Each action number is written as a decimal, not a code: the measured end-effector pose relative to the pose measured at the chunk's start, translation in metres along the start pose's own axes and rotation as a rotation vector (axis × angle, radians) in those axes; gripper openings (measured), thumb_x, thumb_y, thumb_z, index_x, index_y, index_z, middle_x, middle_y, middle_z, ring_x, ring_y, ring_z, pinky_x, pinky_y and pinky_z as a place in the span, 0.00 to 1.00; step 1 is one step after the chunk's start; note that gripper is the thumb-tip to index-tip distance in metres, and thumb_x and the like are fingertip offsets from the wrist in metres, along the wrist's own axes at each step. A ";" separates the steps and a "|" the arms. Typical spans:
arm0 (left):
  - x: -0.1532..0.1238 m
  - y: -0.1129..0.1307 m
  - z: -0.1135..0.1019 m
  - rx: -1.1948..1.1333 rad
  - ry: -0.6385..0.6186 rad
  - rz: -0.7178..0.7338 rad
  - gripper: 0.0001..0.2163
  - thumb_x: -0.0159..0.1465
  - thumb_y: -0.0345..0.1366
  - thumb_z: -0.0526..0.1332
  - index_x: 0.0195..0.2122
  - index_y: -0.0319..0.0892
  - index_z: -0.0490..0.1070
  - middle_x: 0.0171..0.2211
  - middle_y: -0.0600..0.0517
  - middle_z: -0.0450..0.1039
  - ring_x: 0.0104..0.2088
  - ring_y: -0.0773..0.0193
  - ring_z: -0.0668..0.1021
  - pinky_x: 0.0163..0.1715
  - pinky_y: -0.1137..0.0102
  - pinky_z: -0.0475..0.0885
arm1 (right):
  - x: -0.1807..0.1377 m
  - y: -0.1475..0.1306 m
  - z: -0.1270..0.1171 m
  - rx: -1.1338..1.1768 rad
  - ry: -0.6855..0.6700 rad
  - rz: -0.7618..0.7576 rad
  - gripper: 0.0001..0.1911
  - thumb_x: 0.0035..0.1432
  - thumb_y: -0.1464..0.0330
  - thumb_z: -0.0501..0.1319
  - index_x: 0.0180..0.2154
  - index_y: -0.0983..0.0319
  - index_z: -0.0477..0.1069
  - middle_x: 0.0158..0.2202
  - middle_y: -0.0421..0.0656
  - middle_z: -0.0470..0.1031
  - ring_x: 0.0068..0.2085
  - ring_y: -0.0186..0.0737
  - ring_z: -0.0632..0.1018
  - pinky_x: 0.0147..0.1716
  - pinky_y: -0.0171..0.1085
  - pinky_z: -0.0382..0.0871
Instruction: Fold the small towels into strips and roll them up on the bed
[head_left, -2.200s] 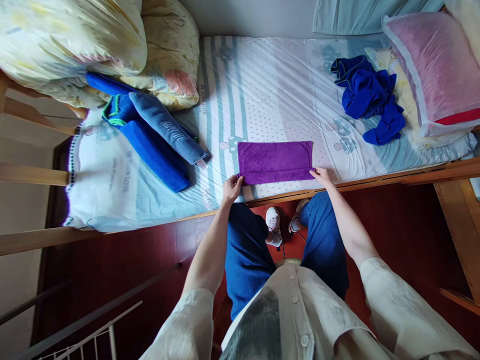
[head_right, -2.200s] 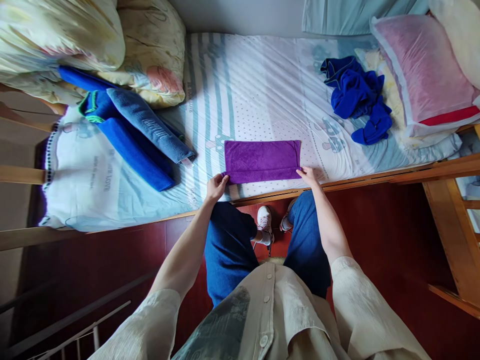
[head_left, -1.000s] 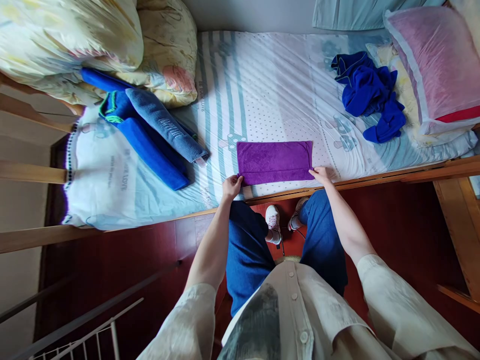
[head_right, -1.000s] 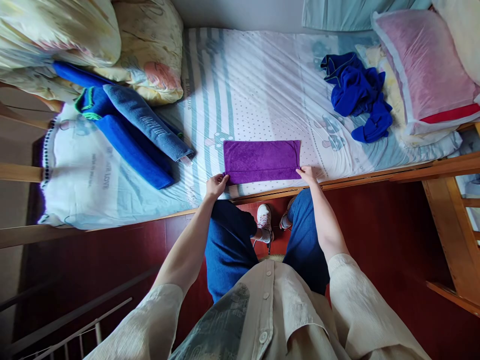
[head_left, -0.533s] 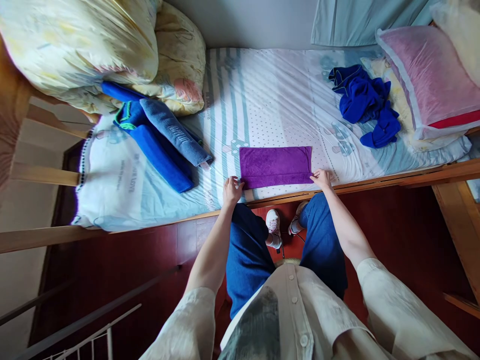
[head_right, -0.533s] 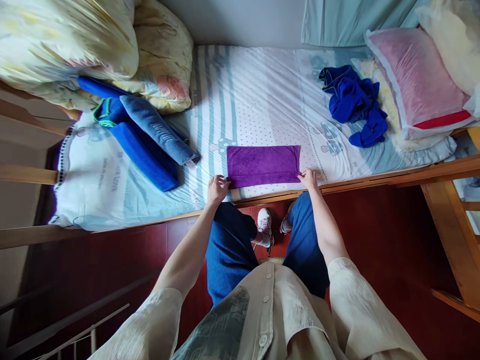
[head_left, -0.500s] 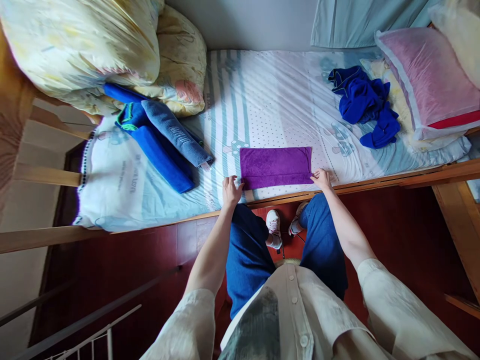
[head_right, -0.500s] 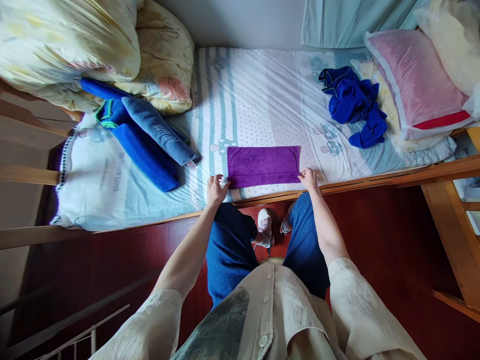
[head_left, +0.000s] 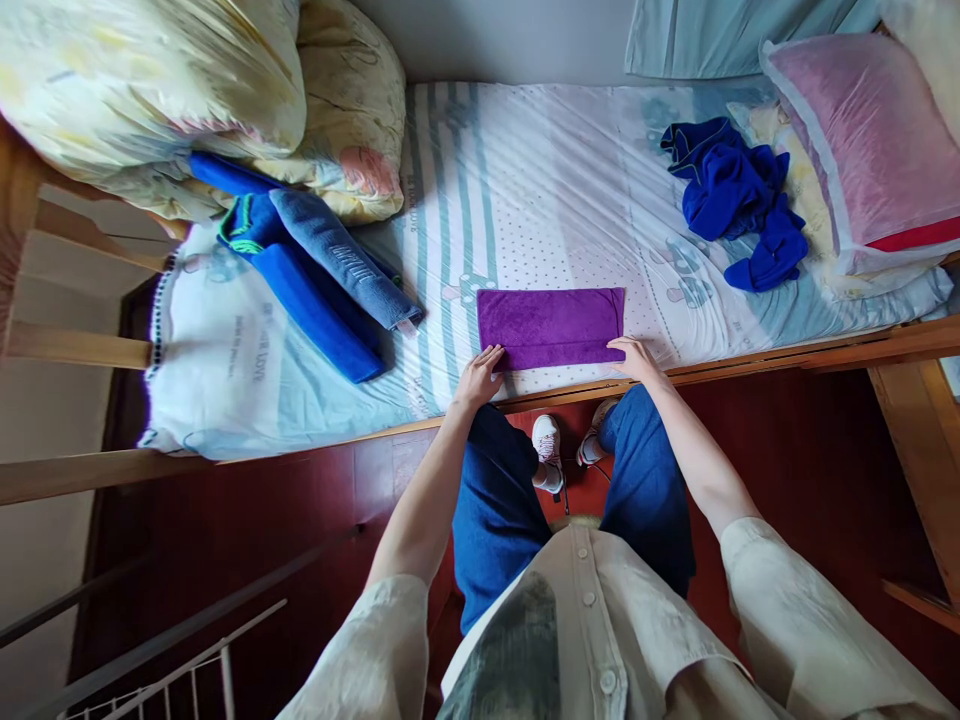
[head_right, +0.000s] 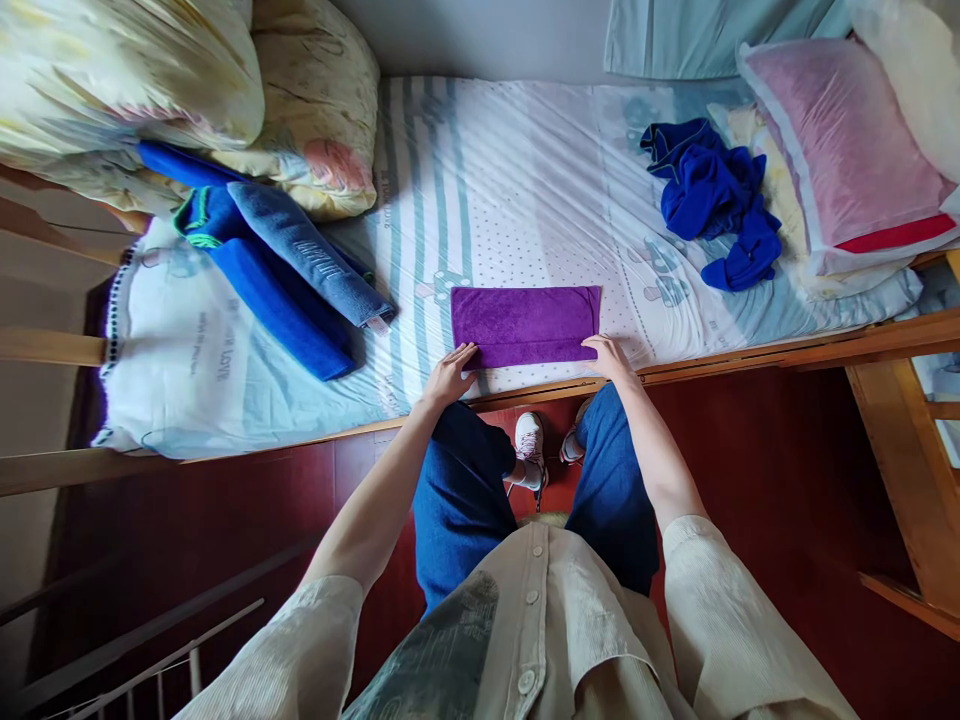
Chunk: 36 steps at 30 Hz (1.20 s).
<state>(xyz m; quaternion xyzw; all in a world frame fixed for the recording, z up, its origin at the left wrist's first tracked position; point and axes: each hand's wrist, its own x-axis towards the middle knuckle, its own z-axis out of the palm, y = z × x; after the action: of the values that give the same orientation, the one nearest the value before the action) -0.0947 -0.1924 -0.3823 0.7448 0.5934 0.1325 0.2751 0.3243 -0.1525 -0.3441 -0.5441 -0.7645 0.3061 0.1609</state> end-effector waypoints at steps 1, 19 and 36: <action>0.001 0.000 0.000 0.006 -0.001 -0.008 0.33 0.60 0.31 0.60 0.70 0.41 0.69 0.70 0.42 0.68 0.72 0.44 0.67 0.74 0.46 0.61 | 0.002 0.000 0.000 -0.001 -0.001 0.006 0.24 0.48 0.78 0.73 0.49 0.60 0.84 0.54 0.49 0.83 0.57 0.53 0.82 0.64 0.50 0.75; 0.005 0.008 -0.008 -0.233 0.228 -0.108 0.21 0.60 0.27 0.56 0.52 0.40 0.81 0.54 0.43 0.81 0.59 0.52 0.79 0.66 0.56 0.71 | 0.012 -0.003 0.001 0.128 0.077 0.174 0.27 0.52 0.82 0.57 0.50 0.62 0.84 0.55 0.49 0.83 0.60 0.51 0.80 0.69 0.52 0.69; -0.001 0.024 -0.022 -0.427 0.326 -0.339 0.11 0.63 0.43 0.62 0.42 0.42 0.73 0.34 0.51 0.75 0.36 0.61 0.76 0.41 0.69 0.71 | 0.011 -0.003 -0.004 0.403 0.184 0.362 0.16 0.58 0.62 0.68 0.46 0.64 0.80 0.46 0.50 0.85 0.47 0.48 0.84 0.52 0.45 0.79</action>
<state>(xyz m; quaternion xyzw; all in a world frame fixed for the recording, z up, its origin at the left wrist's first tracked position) -0.0866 -0.1912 -0.3505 0.5295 0.7042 0.3240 0.3447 0.3200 -0.1422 -0.3402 -0.6542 -0.5609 0.4249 0.2772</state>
